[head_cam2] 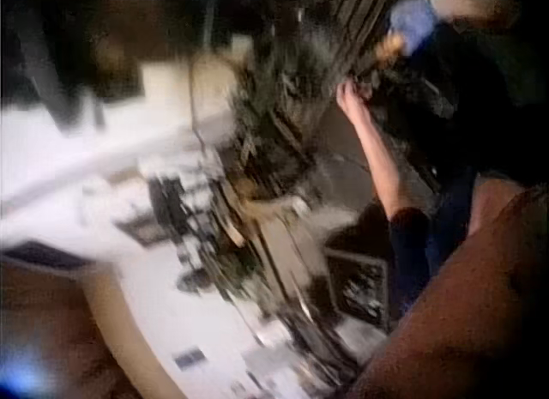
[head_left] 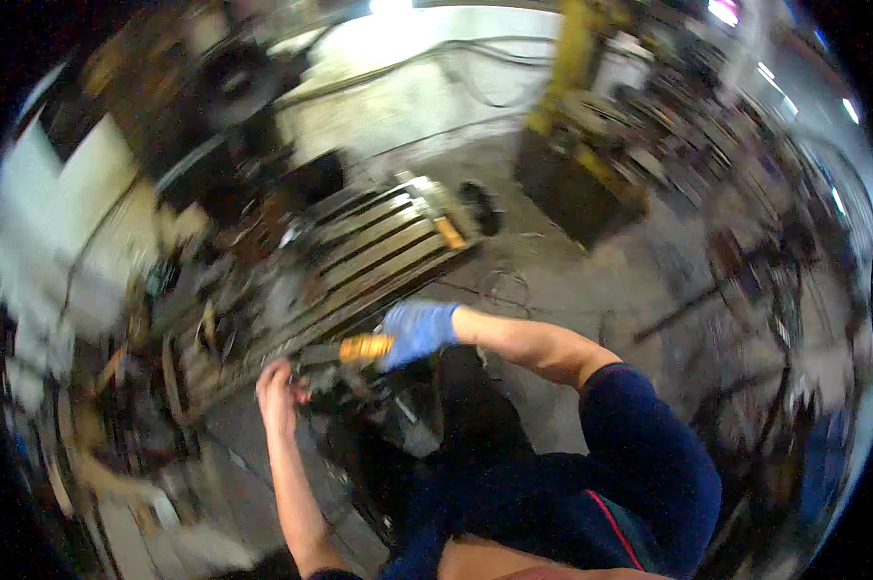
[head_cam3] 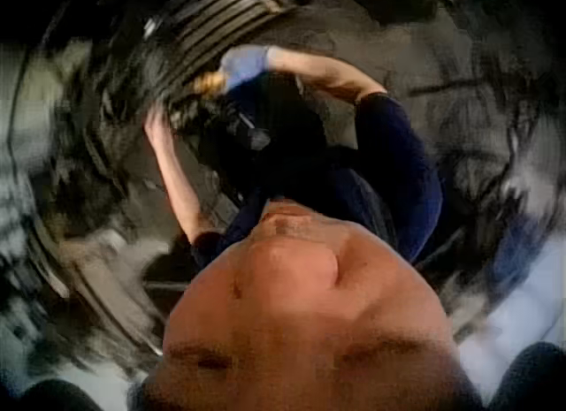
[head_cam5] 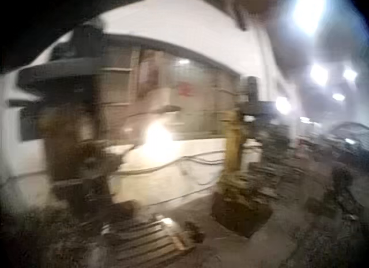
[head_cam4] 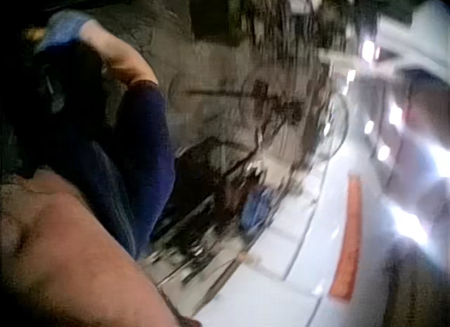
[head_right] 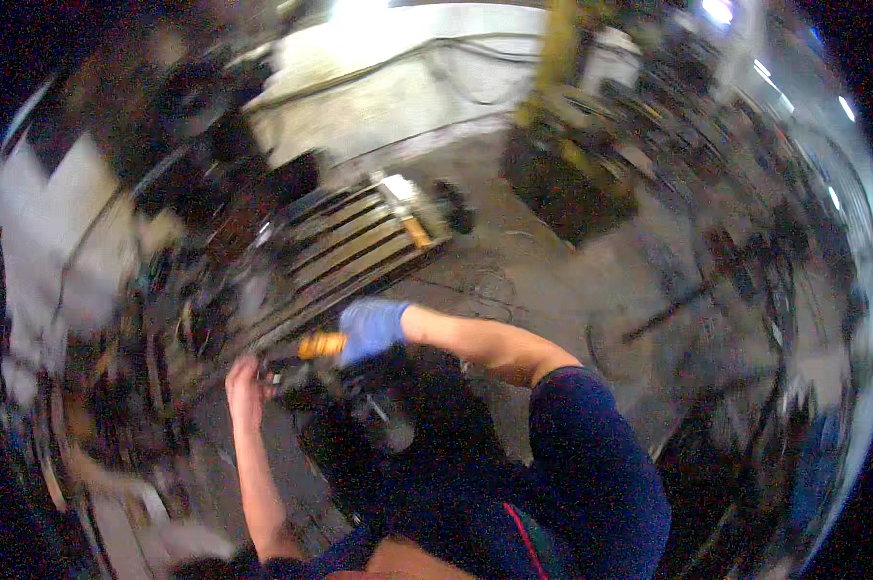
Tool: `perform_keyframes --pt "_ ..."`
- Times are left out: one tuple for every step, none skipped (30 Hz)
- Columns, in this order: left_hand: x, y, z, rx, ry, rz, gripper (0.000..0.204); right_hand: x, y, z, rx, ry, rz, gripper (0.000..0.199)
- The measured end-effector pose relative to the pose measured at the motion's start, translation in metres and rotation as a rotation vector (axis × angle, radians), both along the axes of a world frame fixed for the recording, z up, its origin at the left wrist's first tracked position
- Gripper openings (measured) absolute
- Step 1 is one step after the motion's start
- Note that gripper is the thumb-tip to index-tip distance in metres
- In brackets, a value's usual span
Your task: The person picks up metal parts from a container, uses an air nozzle to blow air onto the parts while holding them over a machine table, and places the parts into a bin.
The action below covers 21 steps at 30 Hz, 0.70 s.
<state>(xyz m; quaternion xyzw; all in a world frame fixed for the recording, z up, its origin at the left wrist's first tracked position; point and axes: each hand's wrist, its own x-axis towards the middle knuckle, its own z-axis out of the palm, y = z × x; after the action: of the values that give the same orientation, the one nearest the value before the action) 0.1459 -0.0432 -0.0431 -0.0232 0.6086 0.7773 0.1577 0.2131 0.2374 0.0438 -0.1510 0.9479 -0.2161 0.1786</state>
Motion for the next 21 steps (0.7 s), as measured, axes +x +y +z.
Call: perform_keyframes --pt "-0.003 0.004 -0.001 0.010 0.012 -0.066 0.025 0.015 0.002 -0.007 -0.050 0.065 0.063 0.055" --pt "-0.006 0.008 -0.008 -0.070 -0.017 0.014 0.026 0.031 -0.002 0.004 -0.077 0.046 0.025 0.056" --pt "-0.007 0.021 0.002 -0.124 -0.024 0.018 0.024 0.037 0.007 -0.004 -0.098 0.120 0.049 0.054" --pt "-0.018 0.017 -0.007 -0.131 -0.022 -0.012 0.020 0.046 0.007 -0.004 -0.091 0.136 -0.001 0.051" --pt "-0.018 0.030 0.001 -0.142 -0.006 -0.030 0.018 0.046 0.013 -0.020 -0.060 0.125 -0.024 0.049" --pt "-0.019 0.039 0.006 -0.197 0.068 -0.087 0.015 0.053 0.019 -0.014 -0.052 0.155 -0.022 0.048" --pt "-0.015 0.053 0.015 -0.298 0.138 -0.050 0.013 0.055 0.026 -0.018 -0.072 0.165 -0.081 0.047" --pt "-0.014 0.054 0.020 -0.310 0.133 -0.074 0.012 0.058 0.021 -0.021 -0.092 0.153 -0.132 0.047" --pt "-0.020 0.051 0.021 -0.325 0.137 -0.127 0.011 0.061 0.013 -0.025 -0.104 0.145 -0.154 0.047" --pt "-0.022 0.054 0.021 -0.329 0.144 -0.155 0.011 0.062 0.011 -0.026 -0.106 0.144 -0.151 0.048" --pt "-0.023 0.058 0.021 -0.341 0.172 -0.169 0.011 0.063 0.011 -0.027 -0.109 0.143 -0.140 0.048" --pt "-0.022 0.059 0.020 -0.352 0.199 -0.177 0.011 0.064 0.011 -0.028 -0.104 0.156 -0.152 0.049" --pt "-0.021 0.059 0.022 -0.362 0.227 -0.175 0.011 0.065 0.009 -0.018 -0.097 0.170 -0.154 0.050" --pt "-0.022 0.056 0.022 -0.392 0.230 -0.160 0.011 0.066 0.008 -0.012 -0.090 0.183 -0.153 0.050" --pt "-0.025 0.052 0.020 -0.421 0.233 -0.143 0.010 0.064 0.005 -0.012 -0.093 0.177 -0.151 0.051" --pt "-0.024 0.052 0.020 -0.449 0.235 -0.133 0.010 0.062 0.004 -0.014 -0.095 0.171 -0.156 0.051" --pt "-0.023 0.050 0.021 -0.437 0.221 -0.142 0.010 0.061 0.003 -0.016 -0.097 0.163 -0.162 0.051" --pt "-0.022 0.048 0.024 -0.425 0.207 -0.152 0.010 0.060 0.002 -0.018 -0.086 0.157 -0.150 0.051" --pt "-0.023 0.047 0.026 -0.414 0.192 -0.161 0.009 0.059 0.000 -0.015 -0.076 0.152 -0.136 0.051" --pt "-0.026 0.047 0.023 -0.440 0.252 -0.172 0.009 0.058 0.000 -0.013 -0.065 0.146 -0.123 0.051" --pt "-0.030 0.049 0.020 -0.466 0.313 -0.183 0.009 0.059 0.004 -0.010 -0.065 0.136 -0.116 0.051"
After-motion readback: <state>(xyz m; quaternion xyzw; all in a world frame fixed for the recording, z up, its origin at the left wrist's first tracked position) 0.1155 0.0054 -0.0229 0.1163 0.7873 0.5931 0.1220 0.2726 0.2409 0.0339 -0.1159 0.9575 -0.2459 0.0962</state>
